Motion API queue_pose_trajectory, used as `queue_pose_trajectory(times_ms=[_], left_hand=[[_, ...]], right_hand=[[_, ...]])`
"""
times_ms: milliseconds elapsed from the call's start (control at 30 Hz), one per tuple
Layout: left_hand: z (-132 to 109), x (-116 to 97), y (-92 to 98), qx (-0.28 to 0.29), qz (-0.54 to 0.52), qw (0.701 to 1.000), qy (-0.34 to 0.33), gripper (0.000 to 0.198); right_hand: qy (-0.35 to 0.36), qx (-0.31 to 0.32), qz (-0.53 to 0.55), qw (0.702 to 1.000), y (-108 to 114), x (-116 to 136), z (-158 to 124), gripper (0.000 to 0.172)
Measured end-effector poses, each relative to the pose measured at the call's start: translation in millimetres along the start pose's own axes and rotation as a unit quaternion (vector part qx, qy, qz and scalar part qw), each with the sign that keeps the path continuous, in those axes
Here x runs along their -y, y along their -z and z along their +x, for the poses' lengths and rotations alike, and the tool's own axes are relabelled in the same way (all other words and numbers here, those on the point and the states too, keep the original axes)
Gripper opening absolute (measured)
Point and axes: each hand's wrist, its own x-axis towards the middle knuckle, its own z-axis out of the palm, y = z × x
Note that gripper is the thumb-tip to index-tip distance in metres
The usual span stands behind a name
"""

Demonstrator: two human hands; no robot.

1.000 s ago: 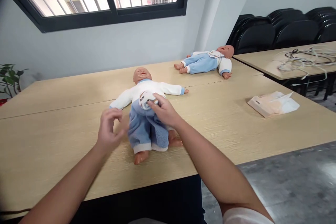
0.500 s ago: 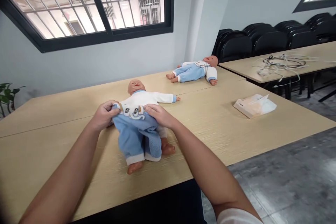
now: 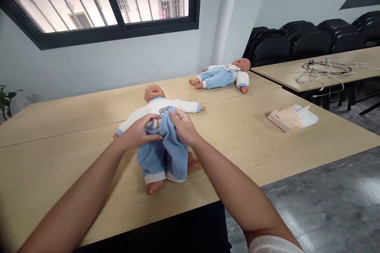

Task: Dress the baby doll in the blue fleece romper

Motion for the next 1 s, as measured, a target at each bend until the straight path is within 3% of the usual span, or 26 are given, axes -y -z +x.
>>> queue_pose_trajectory(times_ms=[100,200,233,300,367,467,567,633,700,800,933,1000], left_hand=[[1,13,0.7,-0.045,-0.048,0.997,0.037,0.037],[-2,37,8.0,-0.158,-0.183,0.968,0.073,0.042],[-2,43,10.2,-0.172,-0.232,0.954,0.083,0.046],[-4,50,13.5,-0.136,-0.308,0.937,0.098,0.052],[-6,49,15.2,-0.048,-0.345,0.931,0.113,0.053],[-7,36,14.2,0.055,-0.327,0.939,0.096,0.062],[-4,21,9.9,0.066,-0.267,0.96,0.051,0.088],[-3,13,8.2,0.069,-0.212,0.973,0.052,0.093],[-2,10,9.8,0.106,-0.18,0.975,0.069,0.073],[-4,14,15.7,0.165,-0.22,0.957,0.086,0.044],[-6,27,15.8,0.115,-0.286,0.945,0.111,0.039],[-7,33,10.6,0.082,-0.324,0.935,0.12,0.042]], right_hand=[[0.008,0.052,-0.041,0.998,7,5,1,0.055],[-0.041,0.209,-0.126,0.969,16,19,1,0.056],[-0.073,0.26,-0.15,0.951,18,22,1,0.053],[-0.123,0.313,-0.17,0.926,19,23,0,0.048],[-0.122,0.294,-0.15,0.936,17,17,-1,0.045],[-0.091,0.211,-0.056,0.972,9,1,-3,0.045],[-0.11,0.156,0.034,0.981,3,-10,-6,0.047],[-0.131,0.143,0.067,0.979,1,-10,-8,0.048],[-0.148,0.159,0.074,0.973,0,-4,-8,0.047],[-0.146,0.228,0.009,0.963,2,9,-9,0.048],[-0.151,0.302,-0.176,0.925,5,19,-8,0.048],[-0.158,0.314,-0.211,0.912,6,19,-7,0.043]])
